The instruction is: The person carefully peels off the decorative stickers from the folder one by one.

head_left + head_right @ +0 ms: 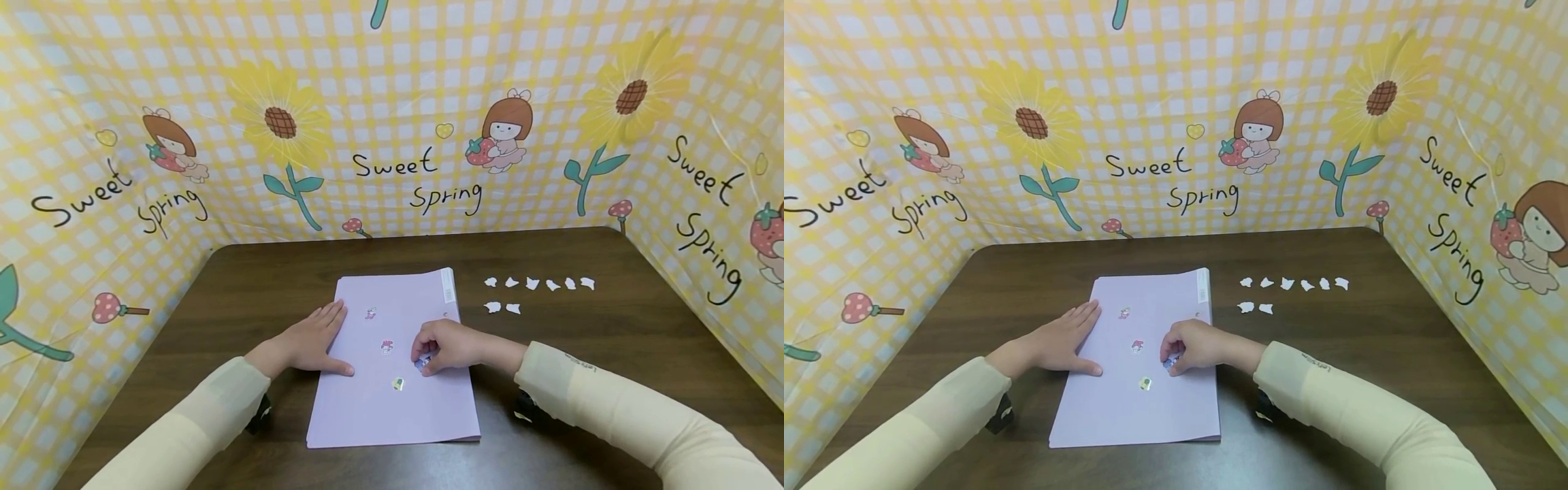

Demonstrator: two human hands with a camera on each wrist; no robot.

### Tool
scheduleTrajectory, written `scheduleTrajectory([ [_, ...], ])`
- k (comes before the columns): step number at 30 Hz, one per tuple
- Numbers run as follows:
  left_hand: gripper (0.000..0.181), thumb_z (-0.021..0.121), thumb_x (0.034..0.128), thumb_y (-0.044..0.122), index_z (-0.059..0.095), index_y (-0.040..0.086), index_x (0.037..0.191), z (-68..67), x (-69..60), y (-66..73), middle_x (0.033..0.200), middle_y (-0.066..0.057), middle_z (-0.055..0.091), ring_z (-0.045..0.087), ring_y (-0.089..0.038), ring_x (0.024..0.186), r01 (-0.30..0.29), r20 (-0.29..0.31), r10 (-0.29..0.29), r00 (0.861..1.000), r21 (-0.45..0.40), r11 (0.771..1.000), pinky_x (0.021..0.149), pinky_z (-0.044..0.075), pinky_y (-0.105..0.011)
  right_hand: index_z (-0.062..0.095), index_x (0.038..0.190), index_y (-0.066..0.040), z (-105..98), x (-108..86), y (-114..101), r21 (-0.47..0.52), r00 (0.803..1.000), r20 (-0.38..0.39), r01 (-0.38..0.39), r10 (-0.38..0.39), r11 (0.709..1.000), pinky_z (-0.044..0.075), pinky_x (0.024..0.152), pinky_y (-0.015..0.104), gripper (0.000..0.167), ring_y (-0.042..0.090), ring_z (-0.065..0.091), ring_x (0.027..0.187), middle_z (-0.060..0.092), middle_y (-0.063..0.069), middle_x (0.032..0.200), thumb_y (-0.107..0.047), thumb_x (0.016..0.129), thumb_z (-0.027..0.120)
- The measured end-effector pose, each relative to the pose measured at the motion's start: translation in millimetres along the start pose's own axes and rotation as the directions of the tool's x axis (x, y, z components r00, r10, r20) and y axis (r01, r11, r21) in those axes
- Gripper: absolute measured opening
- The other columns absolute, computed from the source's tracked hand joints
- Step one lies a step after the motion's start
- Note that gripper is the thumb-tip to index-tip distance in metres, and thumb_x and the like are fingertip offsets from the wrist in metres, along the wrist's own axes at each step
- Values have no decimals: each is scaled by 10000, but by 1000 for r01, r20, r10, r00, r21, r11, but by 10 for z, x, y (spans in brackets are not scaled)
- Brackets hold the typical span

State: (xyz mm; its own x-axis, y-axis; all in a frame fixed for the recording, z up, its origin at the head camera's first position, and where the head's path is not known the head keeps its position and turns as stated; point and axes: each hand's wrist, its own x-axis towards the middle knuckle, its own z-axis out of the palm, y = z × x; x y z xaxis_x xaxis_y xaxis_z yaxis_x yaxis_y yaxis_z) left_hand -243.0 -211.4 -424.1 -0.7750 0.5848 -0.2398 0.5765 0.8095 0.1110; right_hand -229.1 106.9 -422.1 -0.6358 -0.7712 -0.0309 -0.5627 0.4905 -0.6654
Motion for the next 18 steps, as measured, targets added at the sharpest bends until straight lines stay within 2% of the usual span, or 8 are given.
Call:
scheduleTrajectory([
  [6, 1258, 506, 737, 841, 125, -67, 1520, -2, -8, 4, 1592, -232, 58, 57, -366, 1461, 4, 1, -4, 1000, -5, 1000, 1158, 112, -485, 693, 884, -136, 0, 5, -18, -15, 1000, 30, -9, 9, 1000, 435, 762, 271, 141, 131, 493, 817, 556, -38, 838, -113, 802, 805],
  [13, 1253, 511, 741, 835, 113, -59, 1524, 2, 7, -3, 1595, -225, 42, 41, -358, 1463, 5, 6, -5, 1000, -4, 1000, 1159, 101, -481, 746, 970, -149, 3, 0, 27, -5, 999, -26, -27, 27, 1000, 445, 764, 285, 216, 128, 515, 832, 585, -65, 858, -156, 774, 836],
  [18, 1259, 498, 737, 846, 101, -49, 1529, 23, 24, -23, 1599, -213, 31, 30, -345, 1466, 7, 8, -7, 1000, 3, 1000, 1162, 92, -471, 792, 964, -158, -7, -1, 54, 9, 999, -43, -10, 10, 1000, 449, 742, 279, 208, 90, 540, 814, 619, -96, 850, -169, 763, 845],
])
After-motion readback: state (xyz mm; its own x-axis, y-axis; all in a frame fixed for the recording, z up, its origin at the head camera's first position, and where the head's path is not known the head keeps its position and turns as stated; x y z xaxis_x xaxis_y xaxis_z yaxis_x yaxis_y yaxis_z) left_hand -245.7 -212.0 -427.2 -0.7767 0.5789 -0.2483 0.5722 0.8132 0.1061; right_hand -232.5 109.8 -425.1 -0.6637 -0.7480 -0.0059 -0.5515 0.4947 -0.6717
